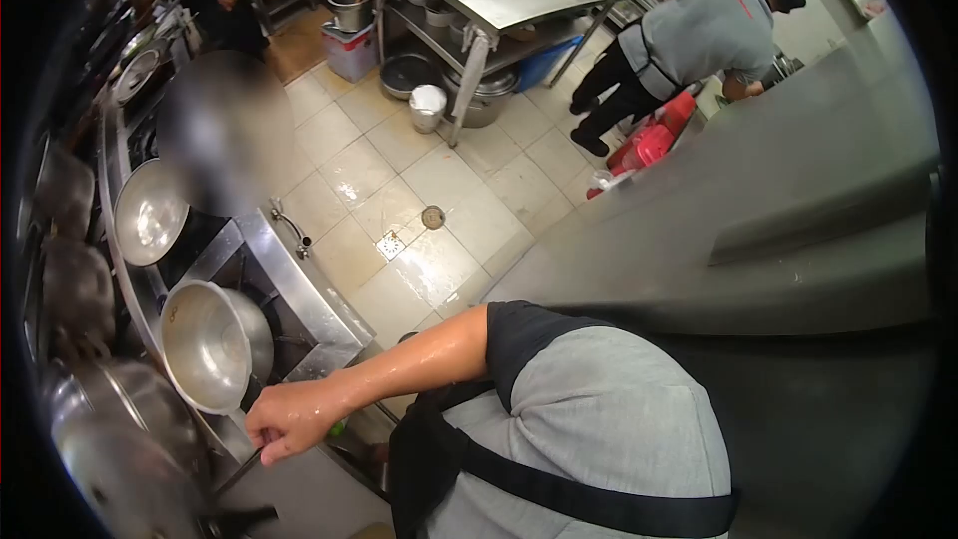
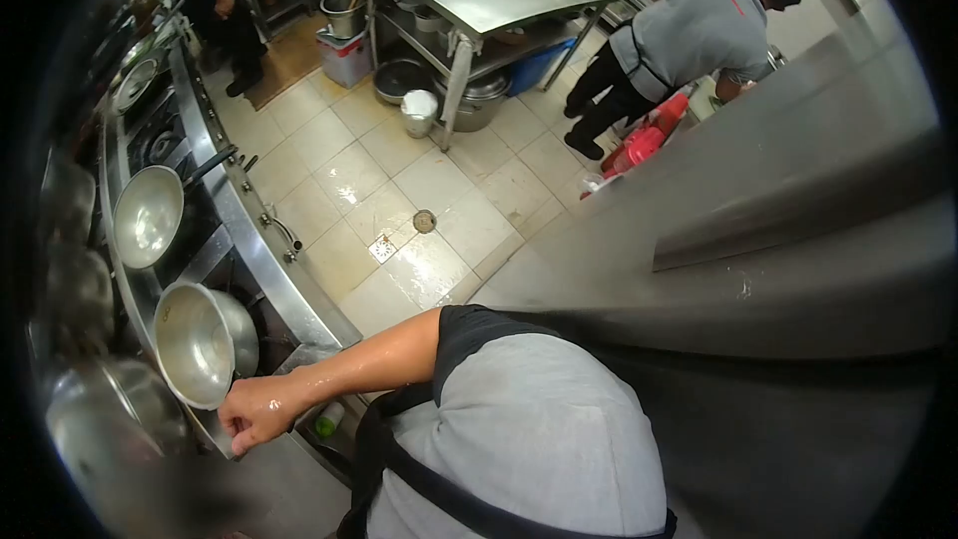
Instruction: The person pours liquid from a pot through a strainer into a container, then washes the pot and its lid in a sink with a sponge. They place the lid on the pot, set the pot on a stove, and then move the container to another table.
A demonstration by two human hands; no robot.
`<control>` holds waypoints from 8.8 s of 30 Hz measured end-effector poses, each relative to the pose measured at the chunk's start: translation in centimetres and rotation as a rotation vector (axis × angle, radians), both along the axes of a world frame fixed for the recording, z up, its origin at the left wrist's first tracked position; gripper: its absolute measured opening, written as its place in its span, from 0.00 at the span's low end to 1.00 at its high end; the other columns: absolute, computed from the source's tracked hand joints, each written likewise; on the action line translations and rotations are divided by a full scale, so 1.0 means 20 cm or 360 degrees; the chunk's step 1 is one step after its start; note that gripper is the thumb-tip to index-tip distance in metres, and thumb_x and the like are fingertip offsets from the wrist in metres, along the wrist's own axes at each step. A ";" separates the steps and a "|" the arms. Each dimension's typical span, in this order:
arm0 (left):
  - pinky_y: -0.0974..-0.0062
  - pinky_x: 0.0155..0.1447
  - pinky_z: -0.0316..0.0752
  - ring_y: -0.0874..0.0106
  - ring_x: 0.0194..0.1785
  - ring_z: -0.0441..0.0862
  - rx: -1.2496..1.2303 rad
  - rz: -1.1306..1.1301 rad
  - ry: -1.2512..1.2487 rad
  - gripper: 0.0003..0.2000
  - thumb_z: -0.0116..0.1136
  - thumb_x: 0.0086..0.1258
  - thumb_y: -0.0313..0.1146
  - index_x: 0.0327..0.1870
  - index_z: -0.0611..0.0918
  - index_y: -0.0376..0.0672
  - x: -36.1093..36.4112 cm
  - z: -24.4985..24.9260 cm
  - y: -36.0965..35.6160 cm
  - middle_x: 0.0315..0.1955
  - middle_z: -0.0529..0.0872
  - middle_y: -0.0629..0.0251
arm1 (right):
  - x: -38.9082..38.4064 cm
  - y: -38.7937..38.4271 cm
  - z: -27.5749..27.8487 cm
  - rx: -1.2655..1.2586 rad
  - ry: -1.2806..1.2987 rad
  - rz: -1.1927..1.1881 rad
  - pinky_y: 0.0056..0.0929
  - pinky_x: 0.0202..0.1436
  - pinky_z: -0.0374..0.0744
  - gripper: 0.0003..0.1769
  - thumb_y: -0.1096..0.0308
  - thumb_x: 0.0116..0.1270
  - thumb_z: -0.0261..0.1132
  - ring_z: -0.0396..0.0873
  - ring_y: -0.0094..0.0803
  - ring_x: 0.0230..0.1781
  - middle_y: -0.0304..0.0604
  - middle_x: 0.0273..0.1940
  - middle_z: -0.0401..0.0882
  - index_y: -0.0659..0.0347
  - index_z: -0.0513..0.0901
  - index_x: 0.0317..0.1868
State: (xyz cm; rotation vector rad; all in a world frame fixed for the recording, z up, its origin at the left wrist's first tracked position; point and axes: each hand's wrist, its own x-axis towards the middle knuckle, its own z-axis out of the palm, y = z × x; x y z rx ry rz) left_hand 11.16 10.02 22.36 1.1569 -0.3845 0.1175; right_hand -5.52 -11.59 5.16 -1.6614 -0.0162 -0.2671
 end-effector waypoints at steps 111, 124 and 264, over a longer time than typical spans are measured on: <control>0.74 0.47 0.81 0.77 0.41 0.86 0.0257 -0.0021 0.0782 0.15 0.64 0.72 0.37 0.52 0.84 0.37 -0.26 -1.46 0.37 0.41 0.90 0.64 | 0.11 -0.13 -0.80 0.1365 0.0972 0.0314 0.38 0.52 0.77 0.35 0.35 0.73 0.56 0.78 0.38 0.48 0.48 0.53 0.79 0.57 0.73 0.64; 0.61 0.62 0.78 0.67 0.52 0.80 -0.0334 0.1178 0.1086 0.17 0.53 0.78 0.44 0.54 0.79 0.39 0.36 -1.56 3.16 0.47 0.82 0.61 | -0.68 -0.50 -1.51 0.0968 0.1495 -0.1159 0.29 0.24 0.75 0.15 0.54 0.75 0.59 0.77 0.32 0.28 0.43 0.32 0.77 0.57 0.75 0.47; 0.75 0.33 0.75 0.77 0.26 0.79 0.0351 0.1235 0.1779 0.13 0.73 0.64 0.38 0.37 0.80 0.41 -0.53 -4.38 -2.22 0.26 0.83 0.69 | -1.20 -3.92 -2.00 -0.0331 0.2315 0.0049 0.23 0.37 0.79 0.14 0.62 0.76 0.62 0.79 0.23 0.32 0.38 0.36 0.82 0.63 0.78 0.52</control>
